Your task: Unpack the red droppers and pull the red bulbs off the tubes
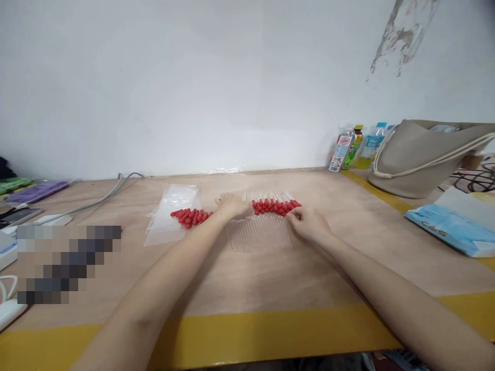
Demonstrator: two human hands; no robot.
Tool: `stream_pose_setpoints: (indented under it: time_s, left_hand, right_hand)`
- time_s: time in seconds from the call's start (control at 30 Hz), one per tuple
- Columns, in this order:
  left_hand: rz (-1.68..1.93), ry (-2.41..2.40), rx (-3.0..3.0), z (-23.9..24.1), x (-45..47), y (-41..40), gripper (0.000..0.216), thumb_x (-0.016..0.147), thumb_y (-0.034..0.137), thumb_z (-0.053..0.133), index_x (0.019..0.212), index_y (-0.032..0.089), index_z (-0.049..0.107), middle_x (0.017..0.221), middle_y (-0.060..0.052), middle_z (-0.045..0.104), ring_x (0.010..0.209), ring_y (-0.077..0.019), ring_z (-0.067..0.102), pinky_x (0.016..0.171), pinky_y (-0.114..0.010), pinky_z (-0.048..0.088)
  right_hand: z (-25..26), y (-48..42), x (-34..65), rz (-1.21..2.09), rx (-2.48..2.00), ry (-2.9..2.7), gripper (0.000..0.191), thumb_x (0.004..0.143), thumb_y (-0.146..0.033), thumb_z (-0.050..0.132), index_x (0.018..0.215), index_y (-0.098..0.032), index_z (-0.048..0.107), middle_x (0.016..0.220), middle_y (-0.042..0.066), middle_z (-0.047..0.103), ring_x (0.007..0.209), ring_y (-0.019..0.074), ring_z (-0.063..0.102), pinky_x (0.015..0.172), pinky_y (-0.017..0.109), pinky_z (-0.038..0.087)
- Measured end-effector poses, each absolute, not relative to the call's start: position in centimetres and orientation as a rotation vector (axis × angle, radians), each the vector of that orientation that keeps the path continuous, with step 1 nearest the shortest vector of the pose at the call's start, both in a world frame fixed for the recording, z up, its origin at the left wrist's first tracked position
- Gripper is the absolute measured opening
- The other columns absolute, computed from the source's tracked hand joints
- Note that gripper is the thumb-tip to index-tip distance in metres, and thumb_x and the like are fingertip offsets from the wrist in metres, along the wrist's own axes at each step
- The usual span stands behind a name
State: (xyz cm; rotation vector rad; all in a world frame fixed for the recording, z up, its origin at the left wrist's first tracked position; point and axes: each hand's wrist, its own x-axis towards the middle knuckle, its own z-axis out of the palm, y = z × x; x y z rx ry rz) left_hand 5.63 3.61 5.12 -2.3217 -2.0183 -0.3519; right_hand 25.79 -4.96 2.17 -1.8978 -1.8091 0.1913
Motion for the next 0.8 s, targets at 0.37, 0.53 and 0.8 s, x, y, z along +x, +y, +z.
stream_pose_setpoints:
  time_s: [0.37,0.53,0.8]
  left_hand:
    - [-0.697,-0.944,-2.389,2.4,-2.3,-5.3,0.009,0.077,0.018,0.043,0.070,0.017,0.049,0.067,-0.006,0.055,0.068,-0.0197,0.052,0.068,-0.034,0.040]
    - [-0.852,-0.685,-2.406,2.1,-1.9,-6.2,0.003,0.077,0.015,0.048,0.075,0.016,0.050,0.068,-0.004,0.058,0.069,-0.0174,0.052,0.071,-0.033,0.040]
    - [-1.013,-0.665,-2.495,0.8,-1.7,-6.5,0.005,0.077,0.016,0.051,0.082,0.018,0.051,0.077,-0.003,0.062,0.072,-0.0149,0.053,0.071,-0.031,0.041]
  right_hand:
    - [2.8,-6.7,24.0,-0.291,-0.951,-1.992,0.030,0.082,-0.029,0.049,0.106,-0.015,0.057,0.093,0.010,0.059,0.087,0.0194,0.053,0.079,0.034,0.043]
    - [1.9,-8.3,22.4,-0.412,-0.823,-2.193,0.033,0.080,-0.034,0.052,0.107,-0.015,0.057,0.102,0.010,0.061,0.096,0.0219,0.052,0.084,0.039,0.040]
    - [-0.1,-8.1,21.0,-0.411,-0.827,-2.247,0.030,0.085,-0.030,0.047,0.111,-0.017,0.056,0.109,0.008,0.061,0.108,0.0218,0.050,0.095,0.044,0.035]
